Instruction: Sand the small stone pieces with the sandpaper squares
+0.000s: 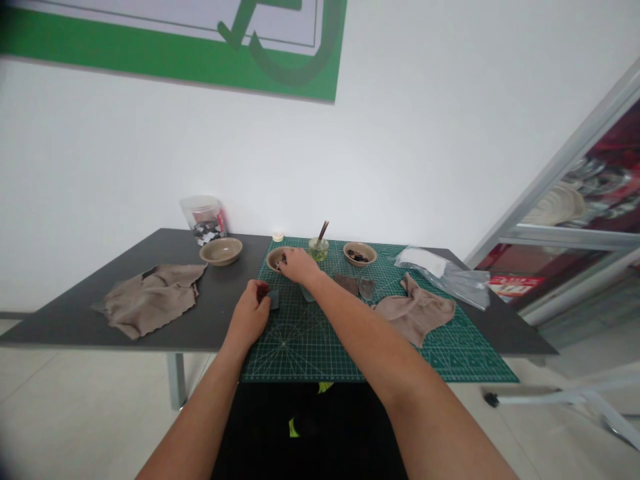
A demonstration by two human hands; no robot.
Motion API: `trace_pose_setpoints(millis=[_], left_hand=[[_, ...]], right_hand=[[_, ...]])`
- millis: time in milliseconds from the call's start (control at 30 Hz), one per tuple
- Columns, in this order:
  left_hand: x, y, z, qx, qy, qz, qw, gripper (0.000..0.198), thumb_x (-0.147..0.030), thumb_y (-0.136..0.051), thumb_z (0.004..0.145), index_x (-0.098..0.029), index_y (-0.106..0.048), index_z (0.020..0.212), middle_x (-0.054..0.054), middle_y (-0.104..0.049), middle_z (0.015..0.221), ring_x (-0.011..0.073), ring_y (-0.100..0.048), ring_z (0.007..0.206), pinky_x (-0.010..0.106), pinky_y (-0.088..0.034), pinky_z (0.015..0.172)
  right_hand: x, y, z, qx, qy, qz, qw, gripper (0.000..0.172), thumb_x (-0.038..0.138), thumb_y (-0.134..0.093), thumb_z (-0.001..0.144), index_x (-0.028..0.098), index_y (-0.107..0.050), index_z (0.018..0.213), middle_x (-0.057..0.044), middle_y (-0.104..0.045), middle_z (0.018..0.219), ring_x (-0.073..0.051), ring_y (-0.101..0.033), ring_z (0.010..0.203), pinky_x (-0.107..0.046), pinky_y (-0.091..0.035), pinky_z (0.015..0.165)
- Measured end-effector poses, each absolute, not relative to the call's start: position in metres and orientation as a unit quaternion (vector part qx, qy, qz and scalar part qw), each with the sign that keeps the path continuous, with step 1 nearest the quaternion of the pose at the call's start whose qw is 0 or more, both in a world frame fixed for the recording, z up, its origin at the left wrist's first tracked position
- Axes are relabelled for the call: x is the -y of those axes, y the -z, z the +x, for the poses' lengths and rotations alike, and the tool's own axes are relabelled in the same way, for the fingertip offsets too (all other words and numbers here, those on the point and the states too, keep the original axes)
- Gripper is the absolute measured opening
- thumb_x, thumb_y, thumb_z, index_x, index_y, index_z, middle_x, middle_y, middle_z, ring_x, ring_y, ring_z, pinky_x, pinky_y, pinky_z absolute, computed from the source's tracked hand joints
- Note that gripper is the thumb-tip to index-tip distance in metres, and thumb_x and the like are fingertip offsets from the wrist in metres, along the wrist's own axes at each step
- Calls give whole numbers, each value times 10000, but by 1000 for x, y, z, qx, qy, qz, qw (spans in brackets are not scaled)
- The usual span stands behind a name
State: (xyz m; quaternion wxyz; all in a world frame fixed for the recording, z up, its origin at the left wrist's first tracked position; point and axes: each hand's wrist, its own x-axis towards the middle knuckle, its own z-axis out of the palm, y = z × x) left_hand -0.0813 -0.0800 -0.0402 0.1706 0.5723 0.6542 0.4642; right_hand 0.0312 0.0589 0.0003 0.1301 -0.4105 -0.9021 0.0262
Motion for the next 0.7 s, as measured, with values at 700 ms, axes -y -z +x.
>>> trace_pose_setpoints(millis=[700], left_hand=[[81, 37, -83, -657, -473, 563, 168, 53, -235, -463, 836, -217, -511, 822, 33, -600, 800, 220, -581, 792, 343, -434, 723]], right_hand=[[-68, 1, 12, 941, 19, -333, 52, 339, 333, -399, 963, 160, -650, 1111, -126, -653, 1198, -251, -582, 1123, -434, -388, 1010]])
